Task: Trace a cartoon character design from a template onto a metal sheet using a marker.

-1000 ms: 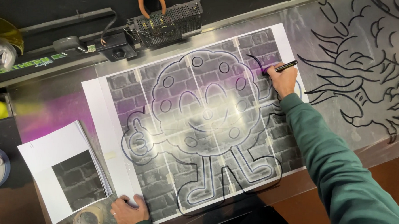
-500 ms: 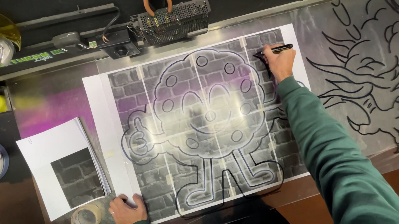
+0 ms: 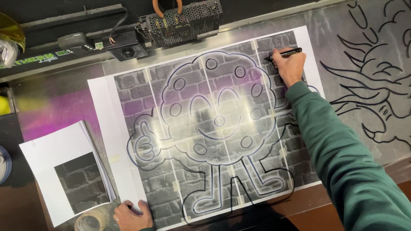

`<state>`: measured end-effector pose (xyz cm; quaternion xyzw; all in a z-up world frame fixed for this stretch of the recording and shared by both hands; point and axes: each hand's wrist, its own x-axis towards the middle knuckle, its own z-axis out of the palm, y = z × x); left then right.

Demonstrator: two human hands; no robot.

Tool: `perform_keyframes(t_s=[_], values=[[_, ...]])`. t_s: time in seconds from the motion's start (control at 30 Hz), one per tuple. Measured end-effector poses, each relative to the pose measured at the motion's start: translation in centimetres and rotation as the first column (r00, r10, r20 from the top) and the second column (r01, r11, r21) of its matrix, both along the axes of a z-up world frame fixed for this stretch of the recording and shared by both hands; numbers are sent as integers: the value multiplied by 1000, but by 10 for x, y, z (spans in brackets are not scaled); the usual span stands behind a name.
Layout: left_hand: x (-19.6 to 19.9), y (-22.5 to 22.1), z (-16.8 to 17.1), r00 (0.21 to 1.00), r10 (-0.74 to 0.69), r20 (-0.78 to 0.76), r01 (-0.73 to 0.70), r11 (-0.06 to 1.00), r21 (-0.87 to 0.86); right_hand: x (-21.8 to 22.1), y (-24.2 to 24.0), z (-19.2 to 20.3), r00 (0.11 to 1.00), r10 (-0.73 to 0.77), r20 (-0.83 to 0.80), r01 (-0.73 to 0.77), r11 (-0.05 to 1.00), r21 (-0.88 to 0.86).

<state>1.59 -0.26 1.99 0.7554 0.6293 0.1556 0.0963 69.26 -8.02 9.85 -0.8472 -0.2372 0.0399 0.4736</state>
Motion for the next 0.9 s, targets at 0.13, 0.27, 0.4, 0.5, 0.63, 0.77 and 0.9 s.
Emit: perform_keyframes(t_s=[0.13,0.27,0.4,0.5,0.63,0.77,0.9], values=[[2,0,3,1000,4,2,-4,1000,6,-2,3,2,997,8,82,-6,1000,-29],[0,0,0,1000,-3,1,3,1000,3,-2,8,5,994,8,109,-1,998,-62],[0,1,-1,999,-11,32,10,1000,6,-1,14,7,993,11,118,0,996,-90],[0,1,-2,999,-10,48,10,1000,15,2,19,6,993,6,114,3,997,-80],[2,1,1,999,1,33,-1,1000,5,13,24,-10,984,21,176,-8,997,-78],[2,1,2,1000,5,16,-5,1000,-5,25,29,-28,918,48,393,-7,994,-107],[1,2,2,1000,4,14,-3,1000,-23,7,46,2,985,16,169,-3,997,-79]])
